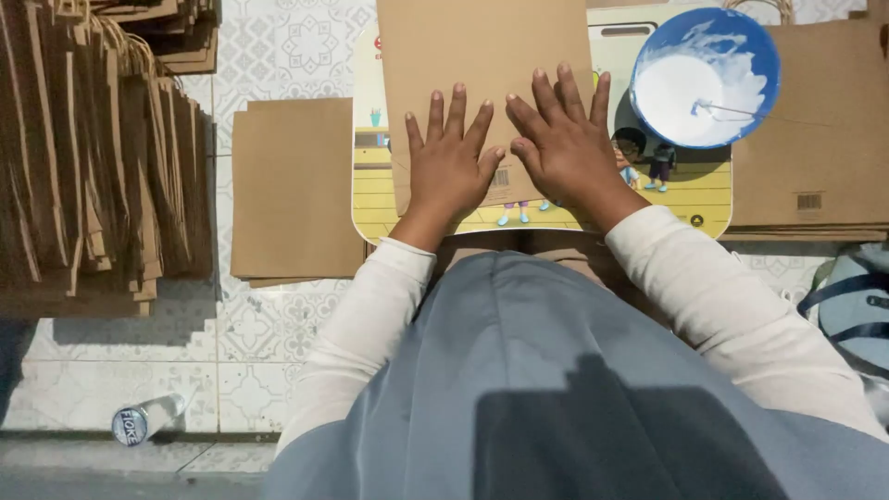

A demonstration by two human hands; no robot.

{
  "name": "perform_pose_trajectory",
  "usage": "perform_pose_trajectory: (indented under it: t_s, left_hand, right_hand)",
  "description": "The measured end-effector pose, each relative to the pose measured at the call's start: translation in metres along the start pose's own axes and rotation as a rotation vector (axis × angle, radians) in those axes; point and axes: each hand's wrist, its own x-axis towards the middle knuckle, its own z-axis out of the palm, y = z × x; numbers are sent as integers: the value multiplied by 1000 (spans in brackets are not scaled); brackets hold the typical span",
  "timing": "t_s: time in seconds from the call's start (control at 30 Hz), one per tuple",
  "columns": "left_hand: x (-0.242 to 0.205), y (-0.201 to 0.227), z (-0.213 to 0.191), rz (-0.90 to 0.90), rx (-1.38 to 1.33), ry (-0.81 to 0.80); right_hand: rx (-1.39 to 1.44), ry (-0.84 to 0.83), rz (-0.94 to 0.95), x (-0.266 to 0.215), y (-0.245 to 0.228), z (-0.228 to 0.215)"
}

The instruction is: The person is gluing and folding the bottom flaps of brown paper bags to assemble them.

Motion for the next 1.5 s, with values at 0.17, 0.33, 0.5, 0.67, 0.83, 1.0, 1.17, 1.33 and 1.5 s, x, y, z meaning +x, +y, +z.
perform_pose_trajectory:
  t_s: [0.17,0.33,0.5,0.67,0.83,1.0,1.17,1.33,1.5]
  left_hand:
    - [0,1,0,-4,-21,17]
    - [-1,1,-1,-19,-23,26]
    - [1,0,-2,-25,-14,-8]
    - [1,-1,2,-17,-3,12]
    - [3,-2,3,-27,-12,2]
    - [4,-2,2,-36,-5,-45]
    - [4,-2,1,-26,18,-36]
    - [5,1,-2,-34,11,-71]
    - [4,0,-5,-30,14,-65]
  right_hand:
    - [-7,-14,4,0,-2,-4]
    - [-42,-50,25,2,-4,-2]
    - [-46,-57,34,3,-5,-3]
    - [-40,-46,31,2,-8,-6]
    - [-46,-5,18,2,-9,-6]
    - [-23,-49,51,2,-10,-7]
    - [-41,-57,26,2,-5,-2]
    - [-40,-71,41,2,-3,-1]
    - [-42,-61,31,2,-6,-4]
